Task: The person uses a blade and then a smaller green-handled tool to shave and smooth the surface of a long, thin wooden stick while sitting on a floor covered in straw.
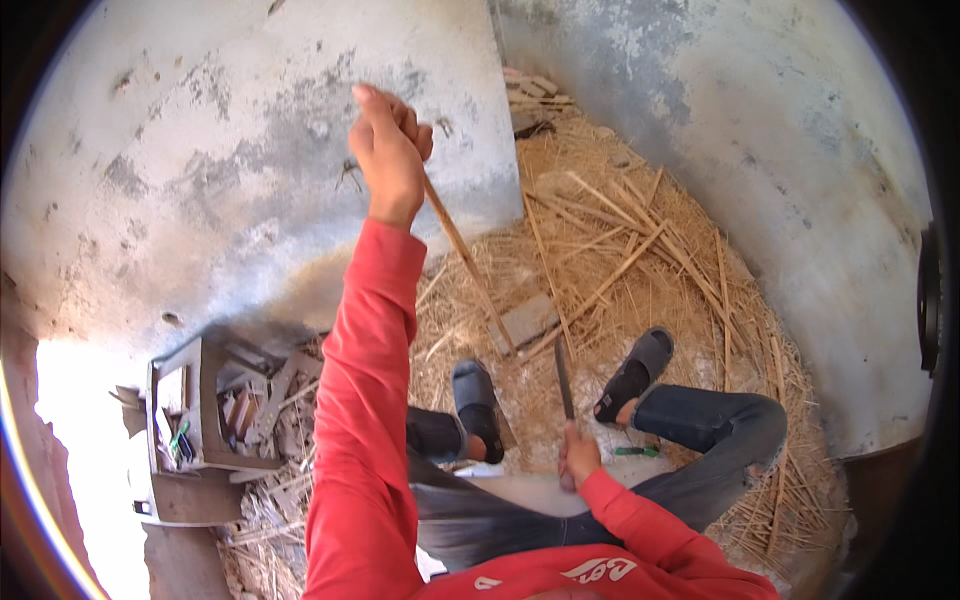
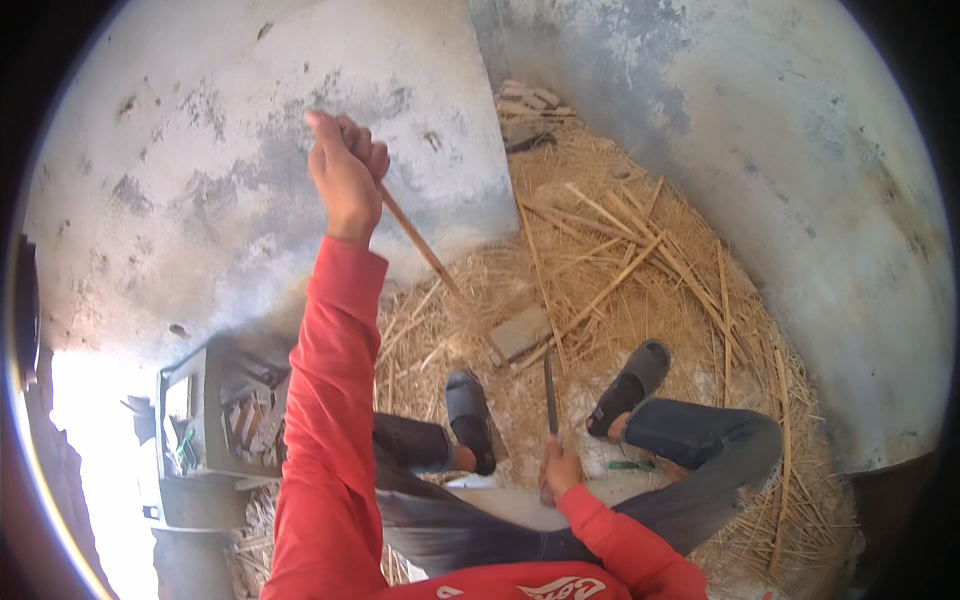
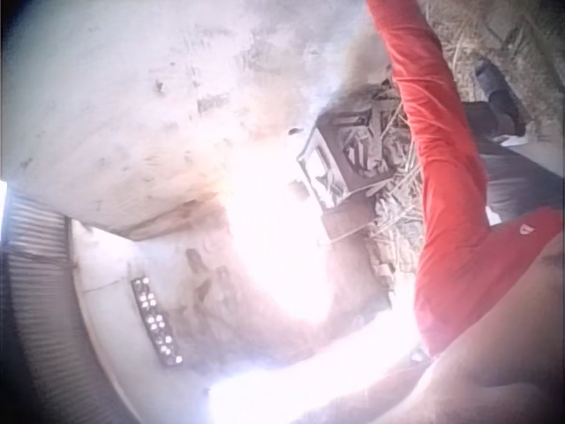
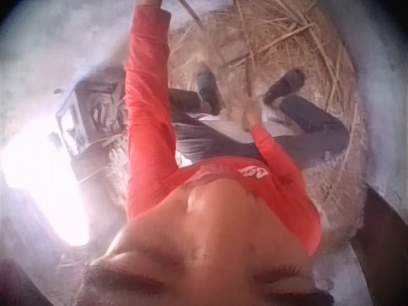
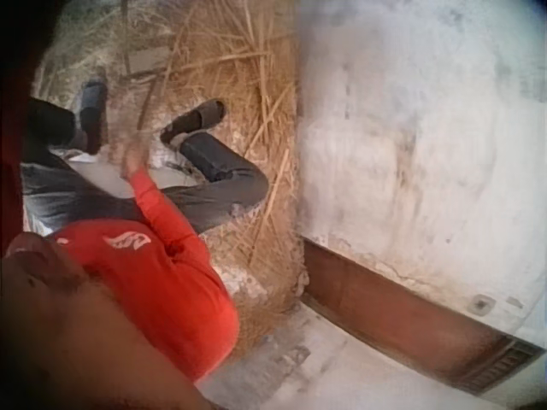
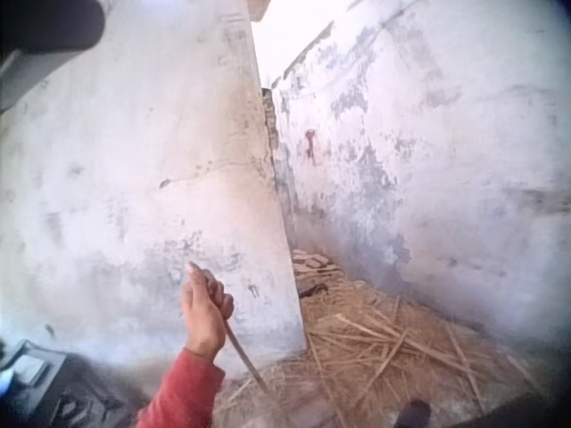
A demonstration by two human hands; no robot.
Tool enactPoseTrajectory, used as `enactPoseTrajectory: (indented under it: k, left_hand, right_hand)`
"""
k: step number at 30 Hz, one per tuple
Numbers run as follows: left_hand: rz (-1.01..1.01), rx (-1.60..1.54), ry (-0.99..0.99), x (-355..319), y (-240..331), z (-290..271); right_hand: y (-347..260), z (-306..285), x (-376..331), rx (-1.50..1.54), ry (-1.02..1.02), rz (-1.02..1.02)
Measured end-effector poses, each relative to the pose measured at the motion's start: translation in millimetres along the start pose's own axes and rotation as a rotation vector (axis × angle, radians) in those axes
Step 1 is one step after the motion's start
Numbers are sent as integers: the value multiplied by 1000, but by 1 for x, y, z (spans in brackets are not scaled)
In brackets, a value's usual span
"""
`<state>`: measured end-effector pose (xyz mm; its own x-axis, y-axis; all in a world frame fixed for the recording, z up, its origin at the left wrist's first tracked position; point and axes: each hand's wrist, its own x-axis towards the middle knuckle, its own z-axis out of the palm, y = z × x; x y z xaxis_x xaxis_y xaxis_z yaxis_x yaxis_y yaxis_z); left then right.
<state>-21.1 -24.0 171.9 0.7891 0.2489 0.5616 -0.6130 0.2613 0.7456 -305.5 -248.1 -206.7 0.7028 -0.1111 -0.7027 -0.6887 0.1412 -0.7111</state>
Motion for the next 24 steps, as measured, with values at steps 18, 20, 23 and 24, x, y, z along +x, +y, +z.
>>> enactPoseTrajectory:
  k: [18, 20, 23, 24]
  left_hand:
    - [683, 604, 203, -15, -36, 15]
    - [717, 620, 237, -14, -41, 16]
    - [796, 640, 290, -6, -47, 13]
    - [777, 658, 298, -5, -48, 12]
  right_hand:
    - [-203, 6, -125, 35, -428, -242]
    - [-237, 0, -130, 10, -377, -404]
    - [-299, 0, -158, 374, -328, -747]
    - [-309, 5, -165, 514, -350, -845]
